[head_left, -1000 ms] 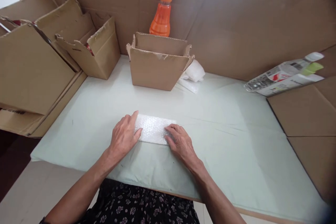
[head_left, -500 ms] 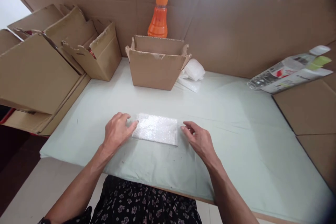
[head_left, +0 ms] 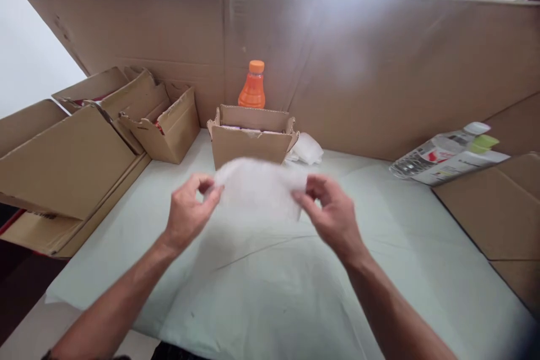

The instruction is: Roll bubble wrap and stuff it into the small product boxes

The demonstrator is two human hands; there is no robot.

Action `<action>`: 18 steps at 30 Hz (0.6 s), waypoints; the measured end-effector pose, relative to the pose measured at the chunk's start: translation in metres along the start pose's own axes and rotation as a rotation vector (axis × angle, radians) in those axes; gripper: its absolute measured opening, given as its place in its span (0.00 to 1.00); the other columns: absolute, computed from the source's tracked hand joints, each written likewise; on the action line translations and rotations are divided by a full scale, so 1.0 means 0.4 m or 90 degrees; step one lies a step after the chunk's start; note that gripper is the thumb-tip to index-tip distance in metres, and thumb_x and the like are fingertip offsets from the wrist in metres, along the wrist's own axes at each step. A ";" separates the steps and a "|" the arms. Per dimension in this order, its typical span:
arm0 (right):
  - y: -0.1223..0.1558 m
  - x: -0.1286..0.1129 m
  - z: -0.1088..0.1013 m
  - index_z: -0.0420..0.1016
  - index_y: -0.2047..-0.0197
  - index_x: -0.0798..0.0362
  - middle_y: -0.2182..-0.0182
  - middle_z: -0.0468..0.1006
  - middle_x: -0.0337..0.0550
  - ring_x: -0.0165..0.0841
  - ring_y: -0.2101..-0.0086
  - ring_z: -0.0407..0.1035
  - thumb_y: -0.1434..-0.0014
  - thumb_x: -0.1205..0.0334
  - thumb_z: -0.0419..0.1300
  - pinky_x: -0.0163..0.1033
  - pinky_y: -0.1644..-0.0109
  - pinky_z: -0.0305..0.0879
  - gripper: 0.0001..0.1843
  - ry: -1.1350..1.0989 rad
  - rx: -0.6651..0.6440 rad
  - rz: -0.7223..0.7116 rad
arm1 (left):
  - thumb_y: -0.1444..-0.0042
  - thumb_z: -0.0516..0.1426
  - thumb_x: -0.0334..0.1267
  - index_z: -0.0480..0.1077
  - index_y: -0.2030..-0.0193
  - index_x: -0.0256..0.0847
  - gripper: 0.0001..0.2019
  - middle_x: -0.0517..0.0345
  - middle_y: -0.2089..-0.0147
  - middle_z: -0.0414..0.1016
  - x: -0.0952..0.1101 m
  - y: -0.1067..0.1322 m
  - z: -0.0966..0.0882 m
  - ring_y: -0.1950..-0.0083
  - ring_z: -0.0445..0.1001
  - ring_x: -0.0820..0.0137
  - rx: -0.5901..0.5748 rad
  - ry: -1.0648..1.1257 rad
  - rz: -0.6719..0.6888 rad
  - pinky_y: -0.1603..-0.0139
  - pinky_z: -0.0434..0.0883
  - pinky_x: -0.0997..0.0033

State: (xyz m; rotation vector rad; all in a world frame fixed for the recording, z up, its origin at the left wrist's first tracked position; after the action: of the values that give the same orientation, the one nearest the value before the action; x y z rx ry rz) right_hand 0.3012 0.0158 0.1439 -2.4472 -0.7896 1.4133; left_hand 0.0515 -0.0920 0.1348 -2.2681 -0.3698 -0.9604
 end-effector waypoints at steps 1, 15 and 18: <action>-0.074 -0.024 -0.009 0.70 0.51 0.50 0.67 0.76 0.39 0.31 0.69 0.69 0.40 0.53 0.61 0.38 0.62 0.69 0.16 -0.002 0.039 -0.039 | 0.42 0.58 0.43 0.69 0.65 0.43 0.07 0.61 0.68 0.73 0.024 -0.071 -0.007 0.66 0.71 0.71 0.041 -0.007 0.049 0.58 0.70 0.71; -0.578 -0.019 0.149 0.78 0.66 0.54 0.71 0.79 0.47 0.35 0.69 0.72 0.50 0.72 0.61 0.35 0.69 0.59 0.08 0.624 -0.433 -0.109 | 0.56 0.59 0.27 0.75 0.57 0.44 0.17 0.51 0.58 0.79 0.039 -0.597 0.185 0.53 0.77 0.55 -0.384 -0.513 0.082 0.54 0.70 0.62; -0.589 -0.007 0.166 0.79 0.67 0.55 0.71 0.80 0.49 0.39 0.67 0.75 0.52 0.73 0.64 0.38 0.67 0.64 0.07 0.650 -0.483 -0.069 | 0.57 0.61 0.30 0.76 0.62 0.43 0.12 0.51 0.61 0.80 0.054 -0.587 0.201 0.56 0.78 0.56 -0.468 -0.570 0.114 0.56 0.70 0.64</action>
State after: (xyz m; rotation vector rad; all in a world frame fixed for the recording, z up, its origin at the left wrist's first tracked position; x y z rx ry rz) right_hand 0.1623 0.2053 0.2124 -2.9965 -1.2313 -0.3615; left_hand -0.0019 0.1384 0.2134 -3.2578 -0.1709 0.1248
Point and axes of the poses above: each hand's wrist, its own y-axis away from the middle knuckle, its own z-axis out of the palm, x = y × z, the point moved 1 cm from there along -y, towards the middle knuckle
